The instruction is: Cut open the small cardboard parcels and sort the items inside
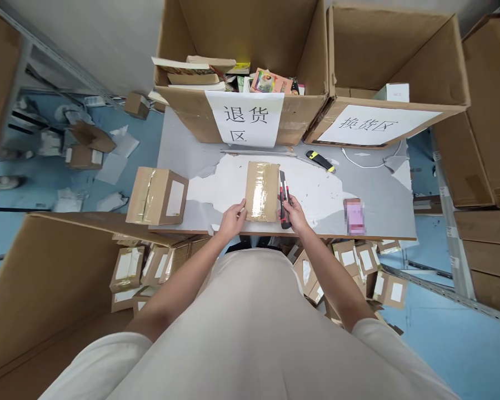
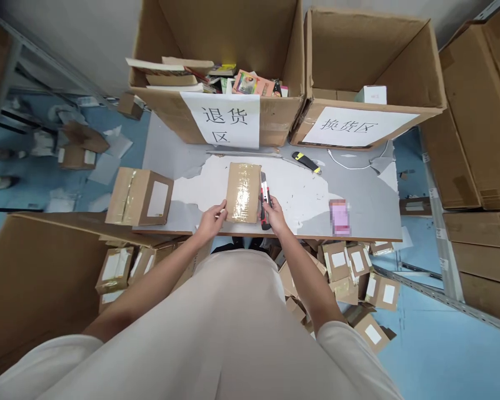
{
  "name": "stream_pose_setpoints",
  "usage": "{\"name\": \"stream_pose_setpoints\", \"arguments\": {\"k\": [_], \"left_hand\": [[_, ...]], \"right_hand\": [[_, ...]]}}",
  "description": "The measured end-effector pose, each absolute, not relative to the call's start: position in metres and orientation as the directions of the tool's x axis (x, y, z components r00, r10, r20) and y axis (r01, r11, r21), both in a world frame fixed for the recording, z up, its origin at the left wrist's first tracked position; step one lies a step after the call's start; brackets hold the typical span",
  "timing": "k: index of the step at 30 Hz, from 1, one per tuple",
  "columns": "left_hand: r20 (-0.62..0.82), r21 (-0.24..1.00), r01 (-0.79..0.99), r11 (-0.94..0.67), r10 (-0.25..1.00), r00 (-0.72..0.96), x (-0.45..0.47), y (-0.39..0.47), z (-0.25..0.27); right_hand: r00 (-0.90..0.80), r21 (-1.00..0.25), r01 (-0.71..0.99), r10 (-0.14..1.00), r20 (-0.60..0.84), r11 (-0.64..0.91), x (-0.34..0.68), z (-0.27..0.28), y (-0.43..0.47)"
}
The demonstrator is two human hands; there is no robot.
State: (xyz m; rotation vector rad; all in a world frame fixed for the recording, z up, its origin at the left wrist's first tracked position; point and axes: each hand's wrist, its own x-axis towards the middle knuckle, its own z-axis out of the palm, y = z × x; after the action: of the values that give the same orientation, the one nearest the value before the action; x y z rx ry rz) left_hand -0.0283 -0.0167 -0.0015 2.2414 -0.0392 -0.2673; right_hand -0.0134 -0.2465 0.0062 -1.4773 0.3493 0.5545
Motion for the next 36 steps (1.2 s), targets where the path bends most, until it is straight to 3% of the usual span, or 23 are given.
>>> {"name": "stream_pose_setpoints", "arguments": {"k": [4,8,12,14,17,22,26,32,36], "left_hand": [[-0.160,0.804,0.058,-0.592,-0.121,0.980,-0.042,-0.015,-0.010],[-0.148,0.729,0.044,-0.684,-0.095,0.984,-0.003,-0.014,-0.003],[-0.018,0.637,-0.166,-0.753,-0.229,0.973,0.083,-0.014,0.008],[-0.088,0.645,-0.222,-0.732,-0.359,0.929,0.121,-0.016,0.009],[-0.225,0.676,-0.146,-0.722,-0.391,0.893,0.154,-0.019,0.007],[-0.204,0.688,-0.058,-0.723,-0.270,0.941,0.141,-0.006,0.006],[-0.169,0.730,0.115,-0.673,-0.015,0.985,0.079,0.021,0.004],[-0.404,0.818,0.458,-0.348,0.219,0.888,-0.009,0.033,-0.008],[-0.315,0.782,0.397,-0.481,0.245,0.917,-0.007,0.029,-0.007]], "right_hand": [[0.864,-0.853,-0.503,0.058,-0.500,0.138,-0.013,0.003,-0.254],[0.851,-0.831,-0.507,-0.018,-0.524,0.228,-0.042,0.003,-0.261],[0.746,-0.669,-0.584,-0.019,-0.665,0.460,-0.085,0.006,-0.248],[0.699,-0.559,-0.613,0.054,-0.713,0.558,-0.099,0.006,-0.236],[0.685,-0.510,-0.603,0.070,-0.725,0.613,-0.104,0.003,-0.222],[0.726,-0.613,-0.561,-0.025,-0.687,0.557,-0.086,-0.004,-0.236],[0.814,-0.769,-0.485,-0.107,-0.571,0.417,-0.040,-0.011,-0.271],[0.829,-0.786,-0.533,0.009,-0.558,0.312,0.042,-0.018,-0.287],[0.857,-0.833,-0.498,-0.013,-0.516,0.242,0.052,-0.016,-0.282]]}}
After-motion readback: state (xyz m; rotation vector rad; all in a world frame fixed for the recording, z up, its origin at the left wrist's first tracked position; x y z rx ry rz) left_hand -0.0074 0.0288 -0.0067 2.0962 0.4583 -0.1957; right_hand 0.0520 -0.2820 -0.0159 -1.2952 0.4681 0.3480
